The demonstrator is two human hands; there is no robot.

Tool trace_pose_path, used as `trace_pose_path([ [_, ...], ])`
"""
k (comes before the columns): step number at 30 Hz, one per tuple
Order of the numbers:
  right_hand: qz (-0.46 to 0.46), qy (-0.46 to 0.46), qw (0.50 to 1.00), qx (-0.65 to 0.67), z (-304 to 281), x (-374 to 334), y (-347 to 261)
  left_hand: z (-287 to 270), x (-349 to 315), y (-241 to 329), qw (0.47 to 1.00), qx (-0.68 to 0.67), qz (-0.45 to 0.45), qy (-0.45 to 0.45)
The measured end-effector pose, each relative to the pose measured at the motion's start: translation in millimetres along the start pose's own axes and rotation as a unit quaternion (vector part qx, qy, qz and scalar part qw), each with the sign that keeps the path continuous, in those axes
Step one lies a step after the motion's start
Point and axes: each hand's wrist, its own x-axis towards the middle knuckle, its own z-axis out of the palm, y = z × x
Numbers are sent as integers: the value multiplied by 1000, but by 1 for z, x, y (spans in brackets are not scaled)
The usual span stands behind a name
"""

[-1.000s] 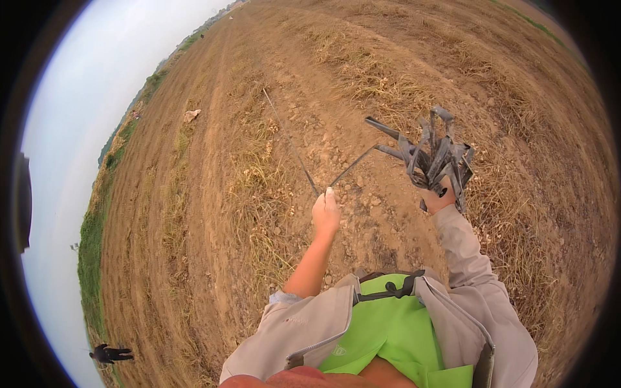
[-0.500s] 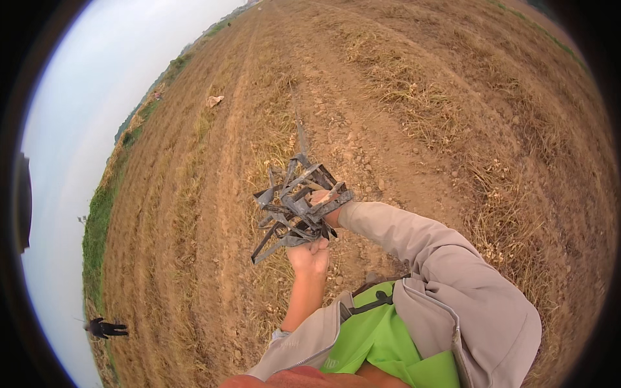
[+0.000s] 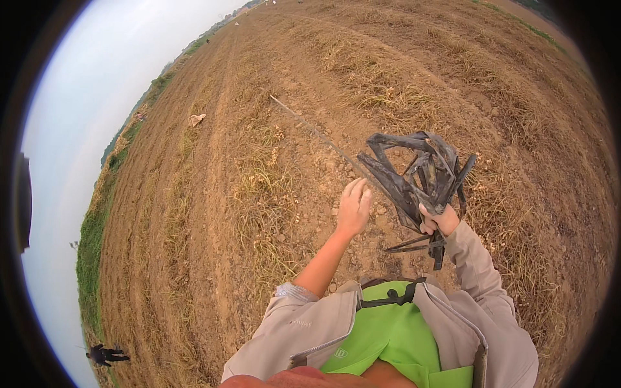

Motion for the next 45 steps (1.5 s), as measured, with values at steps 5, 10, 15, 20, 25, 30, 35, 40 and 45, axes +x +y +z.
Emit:
trace_pose_path([
  [5, -63, -66, 983, 157, -83, -125, -31, 69, 31, 5, 946, 94, 176, -255],
  [10, -175, -66, 967, 174, -159, -267, -65, 68, 62, -35, 922, 168, 198, -286],
  [15, -274, 145, 948, 77, -196, -313, -89, 42, 66, -58, 908, 240, 128, -320],
  [20, -271, 429, 853, -122, -209, -196, -76, 20, 31, -33, 966, 199, -143, -85],
  [25, -308, 389, 724, -480, -128, -11, 0, -13, -8, 9, 949, -74, -288, 99],
  [30, -302, 103, 764, -560, 29, 101, 54, -53, -30, 58, 805, -409, -364, 229],
  [35, -377, -122, 732, -554, 148, 144, 64, -89, -59, 90, 716, -509, -363, 311],
  [40, -400, -258, 696, -537, 206, 167, 66, -123, -92, 88, 628, -622, -344, 316],
  [45, -265, -282, 733, -559, 212, 197, 88, -132, -87, 81, 628, -669, -286, 275],
])
